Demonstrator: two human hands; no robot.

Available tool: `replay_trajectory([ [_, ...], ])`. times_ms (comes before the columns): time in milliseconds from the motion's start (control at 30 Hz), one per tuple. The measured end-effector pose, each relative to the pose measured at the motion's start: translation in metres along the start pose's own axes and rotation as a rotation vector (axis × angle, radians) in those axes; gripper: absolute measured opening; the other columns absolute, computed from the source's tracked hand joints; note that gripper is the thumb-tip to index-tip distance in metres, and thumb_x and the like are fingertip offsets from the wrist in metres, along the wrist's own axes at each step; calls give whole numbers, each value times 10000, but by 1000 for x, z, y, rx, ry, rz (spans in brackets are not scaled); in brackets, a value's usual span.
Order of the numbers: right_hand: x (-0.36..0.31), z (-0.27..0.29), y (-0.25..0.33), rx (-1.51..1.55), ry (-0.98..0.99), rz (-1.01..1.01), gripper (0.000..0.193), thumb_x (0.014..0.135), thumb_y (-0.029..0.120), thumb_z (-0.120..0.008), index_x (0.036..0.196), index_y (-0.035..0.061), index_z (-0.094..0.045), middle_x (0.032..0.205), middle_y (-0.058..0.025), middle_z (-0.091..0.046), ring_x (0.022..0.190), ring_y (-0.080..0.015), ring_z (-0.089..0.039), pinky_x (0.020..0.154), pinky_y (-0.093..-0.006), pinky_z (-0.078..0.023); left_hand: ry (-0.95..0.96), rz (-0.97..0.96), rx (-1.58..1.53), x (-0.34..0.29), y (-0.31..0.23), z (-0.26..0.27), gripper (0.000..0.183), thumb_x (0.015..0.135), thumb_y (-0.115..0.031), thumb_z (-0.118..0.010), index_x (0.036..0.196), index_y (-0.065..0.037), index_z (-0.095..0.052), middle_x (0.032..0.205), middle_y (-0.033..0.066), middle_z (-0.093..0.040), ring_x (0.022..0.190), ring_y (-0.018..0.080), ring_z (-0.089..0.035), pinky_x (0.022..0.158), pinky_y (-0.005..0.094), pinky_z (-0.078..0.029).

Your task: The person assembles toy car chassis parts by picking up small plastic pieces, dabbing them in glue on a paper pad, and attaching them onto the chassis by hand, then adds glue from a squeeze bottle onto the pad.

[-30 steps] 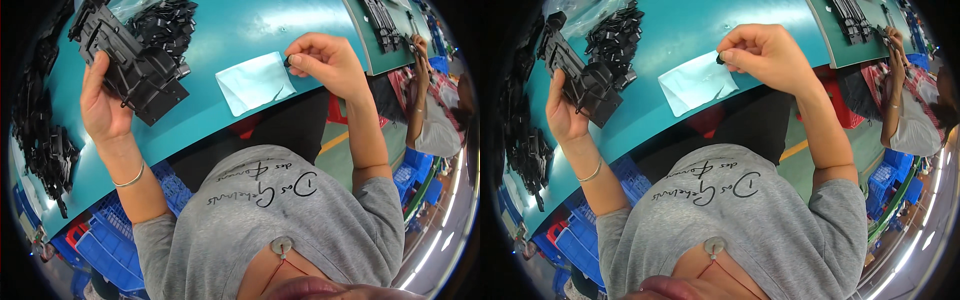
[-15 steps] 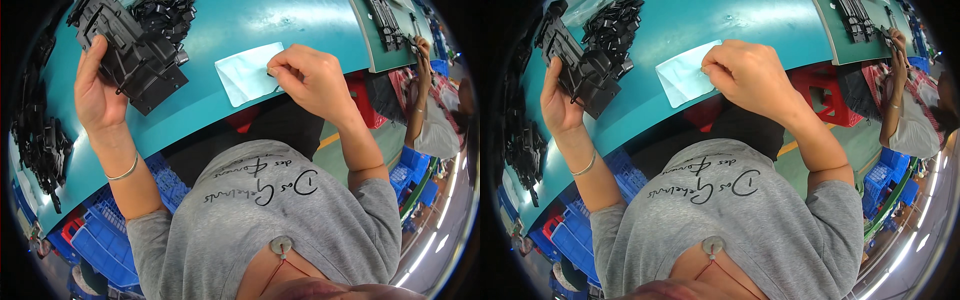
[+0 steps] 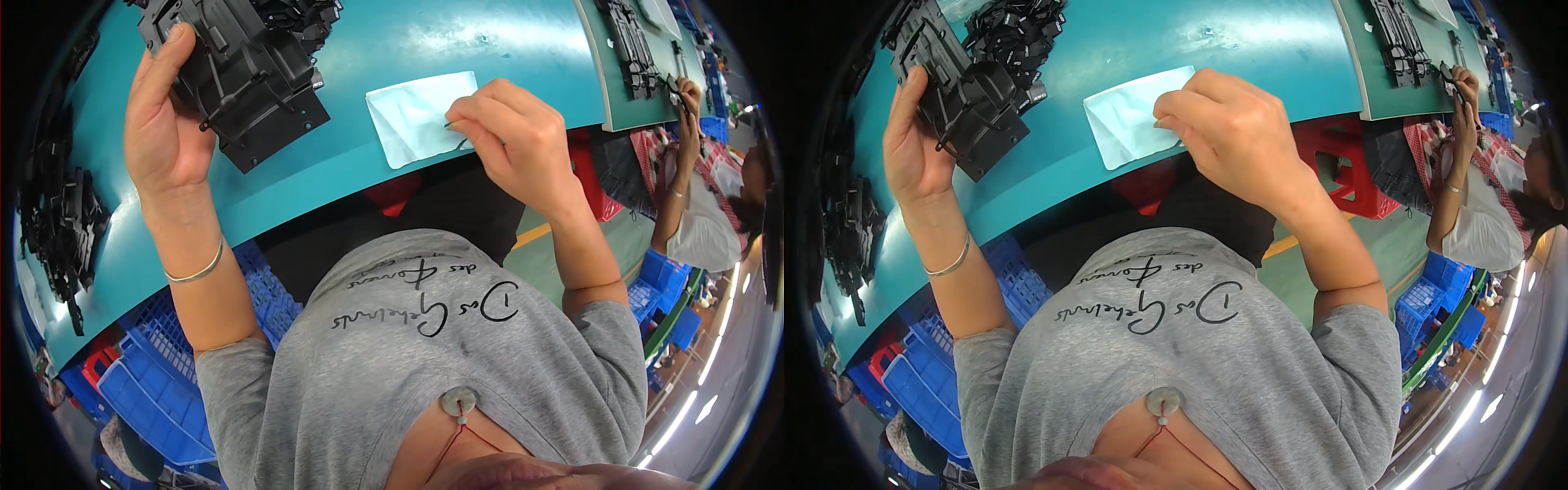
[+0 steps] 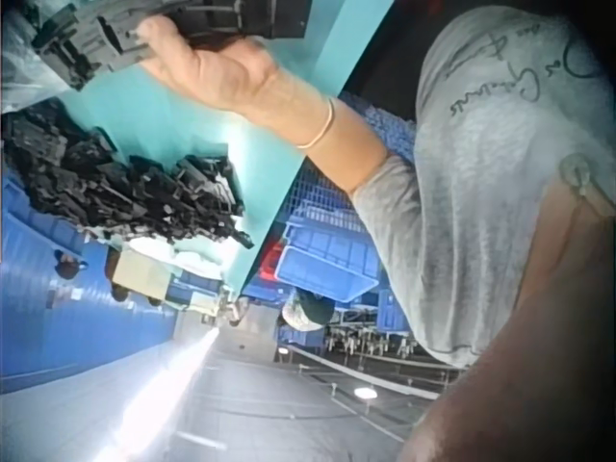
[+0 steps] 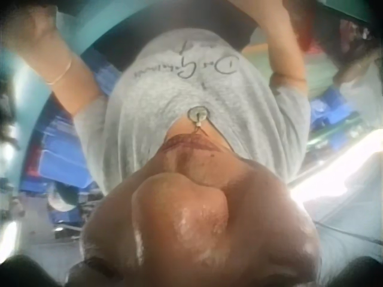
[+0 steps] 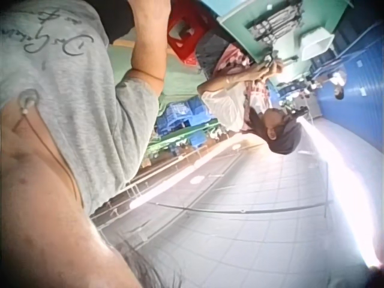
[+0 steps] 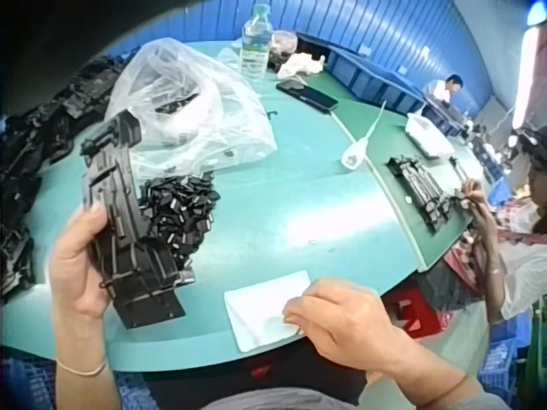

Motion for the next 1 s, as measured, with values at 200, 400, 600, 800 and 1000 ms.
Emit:
replay_trajectory([
  [200, -1, 9, -3, 207, 29, -104, 59, 743, -3, -630, 785, 37, -626, 672, -58, -579, 570, -181, -553, 502, -263, -434, -46, -5, 24, -1, 0, 1, 176, 886, -108, -538, 1041, -28, -563, 966, 41, -634, 866, 136, -624, 761, 274, -510],
  [400, -5, 5, -6, 325, 56, -219, 105, 717, -46, -569, 784, 19, -617, 713, -60, -609, 582, -151, -571, 525, -241, -459, -29, -11, 44, -1, -1, -1, 185, 887, -125, -543, 1043, -29, -563, 952, 40, -638, 862, 134, -626, 753, 269, -509],
  [600, 5, 3, 2, 168, 56, -267, 127, 680, -73, -550, 774, -9, -607, 683, -52, -584, 572, -117, -530, 539, -226, -434, -17, -2, 33, 0, 0, 4, 185, 889, -127, -540, 1044, -27, -562, 956, 46, -636, 867, 138, -626, 754, 269, -514],
  [800, 6, -1, 4, 74, 125, -139, 158, 678, -71, -545, 787, 20, -615, 671, -63, -576, 537, -151, -532, 498, -247, -431, 27, 40, -38, 0, -6, 8, 134, 898, -92, -517, 990, -14, -576, 974, 100, -644, 863, 207, -650, 740, 334, -561],
  [1000, 5, -2, 7, -22, 138, -120, 100, 655, -27, -548, 726, 35, -583, 632, -82, -552, 557, -260, -540, 493, -344, -435, 25, 54, -37, 2, -1, 11, 139, 894, -83, -520, 1001, -16, -577, 975, 98, -644, 874, 200, -647, 749, 326, -555],
])
Point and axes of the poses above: each hand's wrist, its own x-axis towards the middle knuckle, its own z-axis out of the back of the hand, y = z × x, the point moved 4 cm from there along x, towards the middle knuckle
